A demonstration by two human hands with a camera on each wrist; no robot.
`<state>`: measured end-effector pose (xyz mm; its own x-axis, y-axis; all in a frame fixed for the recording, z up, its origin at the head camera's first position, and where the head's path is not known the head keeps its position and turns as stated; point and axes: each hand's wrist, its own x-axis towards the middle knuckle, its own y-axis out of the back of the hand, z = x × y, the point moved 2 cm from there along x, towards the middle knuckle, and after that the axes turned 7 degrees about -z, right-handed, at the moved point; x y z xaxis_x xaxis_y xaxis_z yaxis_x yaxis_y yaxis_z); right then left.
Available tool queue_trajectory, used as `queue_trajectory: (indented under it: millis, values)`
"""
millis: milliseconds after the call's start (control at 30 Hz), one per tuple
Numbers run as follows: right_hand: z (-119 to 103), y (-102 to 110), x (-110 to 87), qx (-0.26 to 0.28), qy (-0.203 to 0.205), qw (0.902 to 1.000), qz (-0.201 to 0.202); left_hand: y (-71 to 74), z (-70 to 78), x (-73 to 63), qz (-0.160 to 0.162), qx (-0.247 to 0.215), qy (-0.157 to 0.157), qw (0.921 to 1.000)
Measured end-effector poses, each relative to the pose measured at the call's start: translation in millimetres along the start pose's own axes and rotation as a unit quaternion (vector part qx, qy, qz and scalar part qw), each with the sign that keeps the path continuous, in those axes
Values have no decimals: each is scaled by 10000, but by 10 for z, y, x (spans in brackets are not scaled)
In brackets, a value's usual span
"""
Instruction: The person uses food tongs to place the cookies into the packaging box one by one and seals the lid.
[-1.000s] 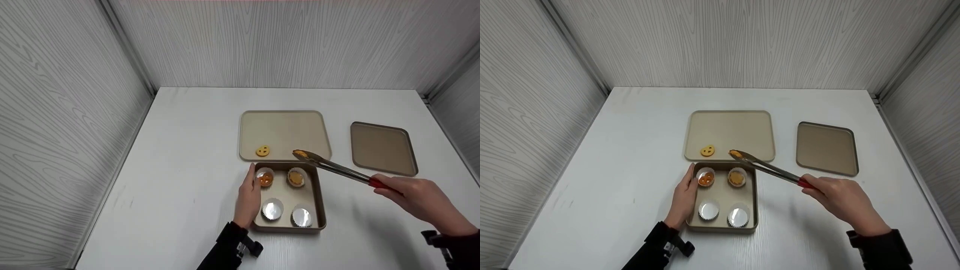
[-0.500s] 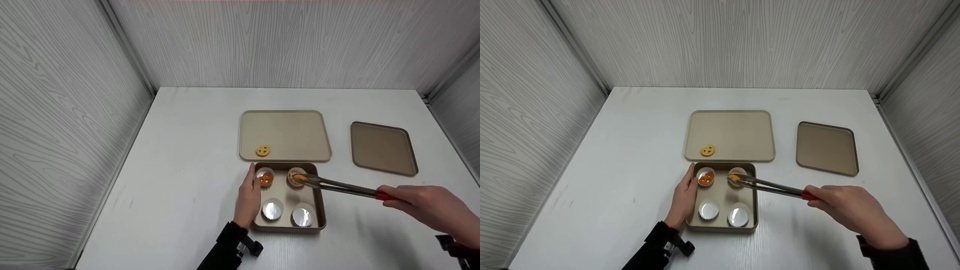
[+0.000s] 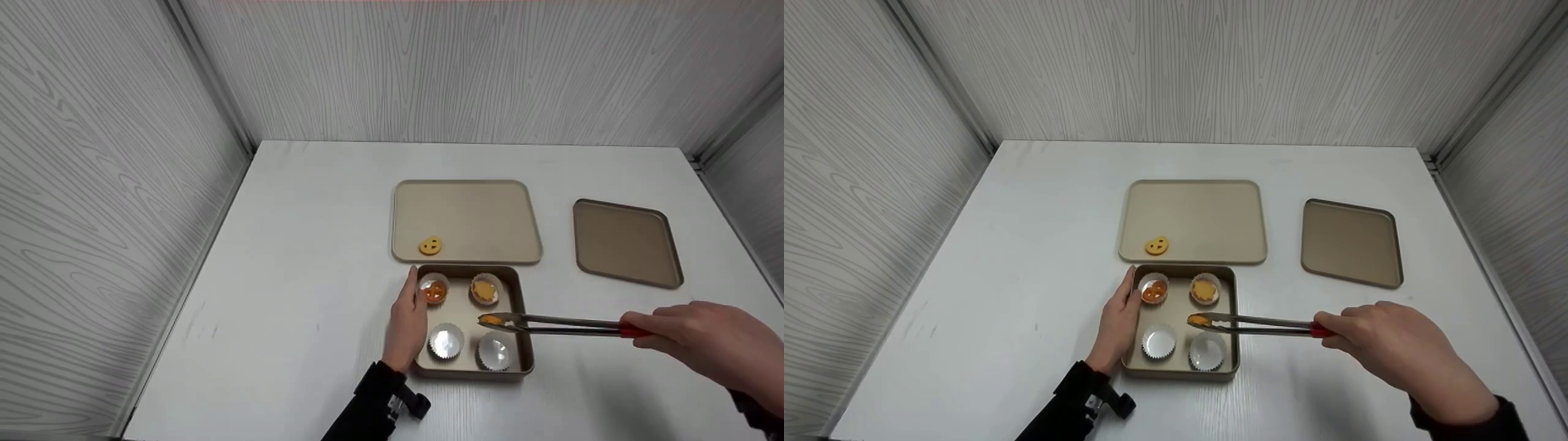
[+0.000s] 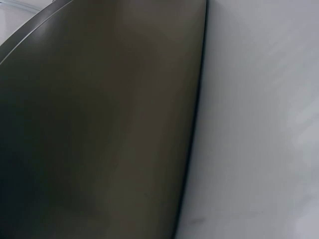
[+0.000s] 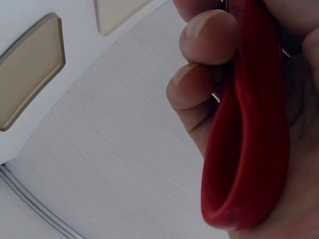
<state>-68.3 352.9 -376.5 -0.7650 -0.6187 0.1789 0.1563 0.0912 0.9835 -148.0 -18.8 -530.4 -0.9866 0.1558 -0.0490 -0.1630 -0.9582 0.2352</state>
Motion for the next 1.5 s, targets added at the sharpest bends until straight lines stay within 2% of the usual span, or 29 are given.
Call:
queue_trajectory:
  millis: [300, 500, 767, 833, 1000, 1500]
  values:
    - [-62, 63, 7, -189, -7, 9998, -112, -1, -5, 13, 46, 120, 8, 9999]
    - [-100, 98, 31, -282, -59, 9987, -413, -1, -11, 12, 36, 105, 17, 9999]
    - [-198, 140, 107, -522, 164, 9970, -550, 8, -17, 15, 41, 107, 52, 9999]
    - [-232, 151, 136, -643, 274, 9963, -505, 11, -18, 16, 37, 81, 48, 9999]
    - [-319, 169, 210, -893, 633, 9939, -107, 8, -17, 18, 28, 15, 50, 10000]
    - [-463, 219, 260, -1046, 663, 9921, -218, 9, -19, 21, 49, 50, 85, 9999]
